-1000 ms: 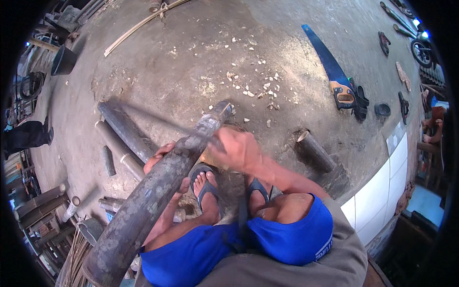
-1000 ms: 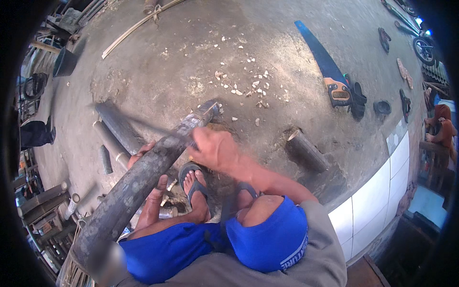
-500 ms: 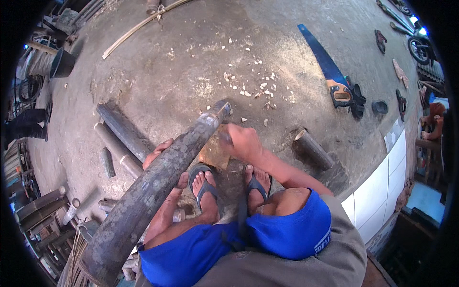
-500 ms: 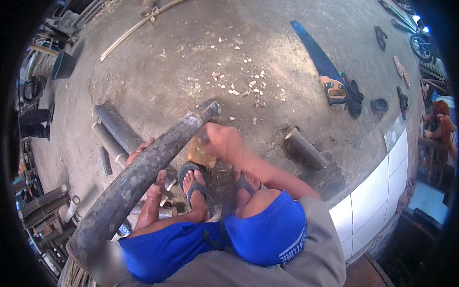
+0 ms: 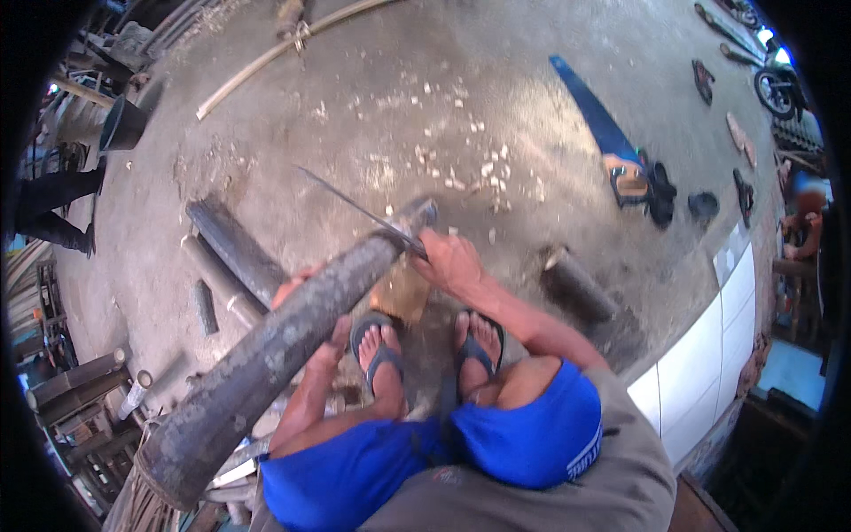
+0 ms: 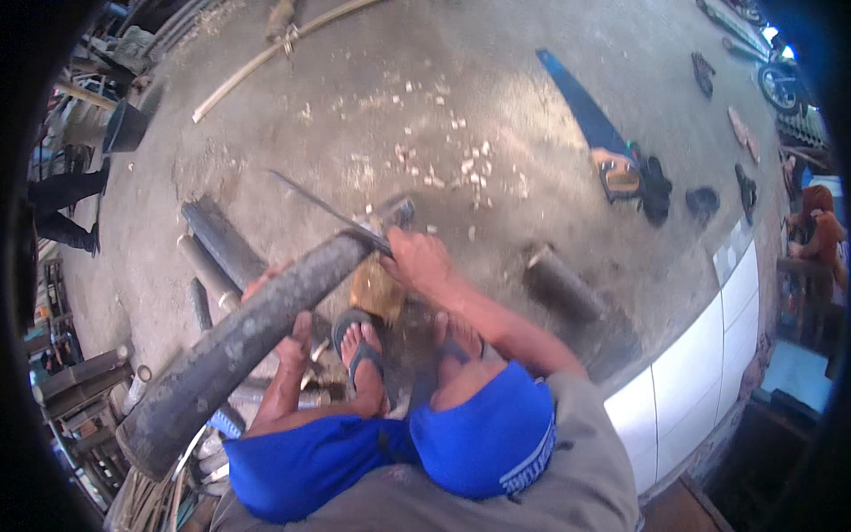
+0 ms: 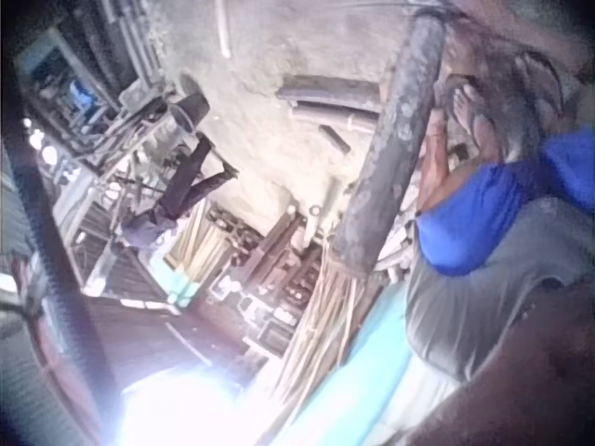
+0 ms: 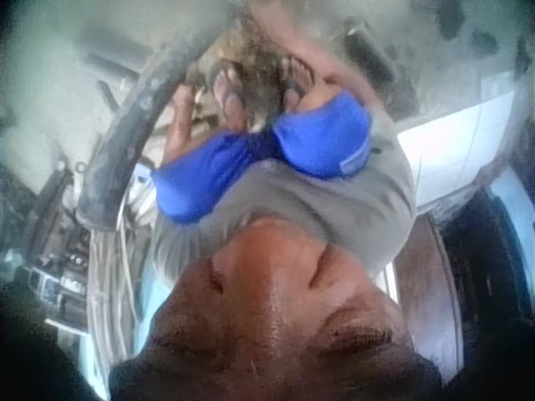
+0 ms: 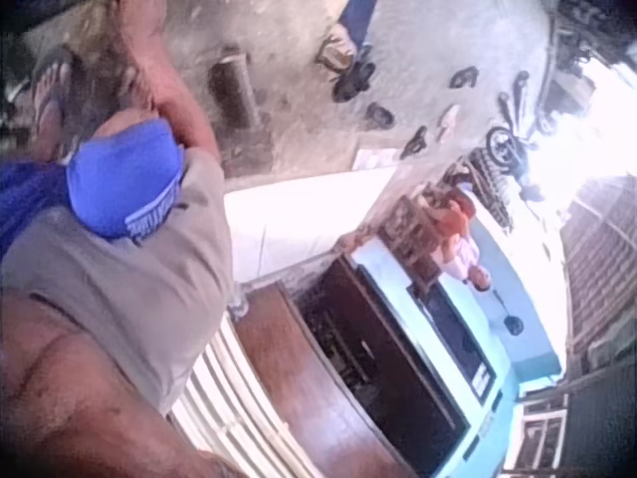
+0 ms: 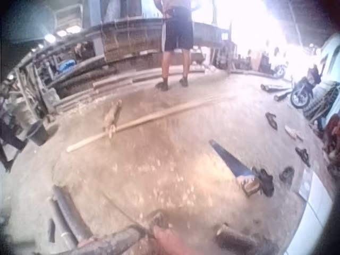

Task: The person uses a knife to shave and taper the ends of several bamboo poles. They hold each pole against a small wooden block, rotate it, and remove thin shavings to create a pointed tip. Finished pieces are set aside on the floor.

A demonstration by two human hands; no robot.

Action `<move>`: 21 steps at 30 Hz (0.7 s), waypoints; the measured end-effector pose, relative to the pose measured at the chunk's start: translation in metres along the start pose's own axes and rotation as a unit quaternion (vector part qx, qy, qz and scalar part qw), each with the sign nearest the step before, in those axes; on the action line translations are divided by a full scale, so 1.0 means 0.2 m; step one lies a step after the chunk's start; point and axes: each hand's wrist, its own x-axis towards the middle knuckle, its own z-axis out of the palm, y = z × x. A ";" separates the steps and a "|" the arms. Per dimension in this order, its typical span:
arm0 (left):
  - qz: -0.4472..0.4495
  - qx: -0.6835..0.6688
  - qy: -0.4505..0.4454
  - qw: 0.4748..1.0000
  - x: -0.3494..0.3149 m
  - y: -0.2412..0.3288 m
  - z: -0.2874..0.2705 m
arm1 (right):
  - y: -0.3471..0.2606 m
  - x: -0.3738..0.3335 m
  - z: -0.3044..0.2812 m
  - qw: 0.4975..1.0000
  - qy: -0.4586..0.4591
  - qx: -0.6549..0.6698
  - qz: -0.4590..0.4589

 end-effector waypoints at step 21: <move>-0.075 -0.064 0.032 0.995 0.03 0.03 0.02 | 0.19 0.03 -0.02 0.995 0.001 -0.053 0.079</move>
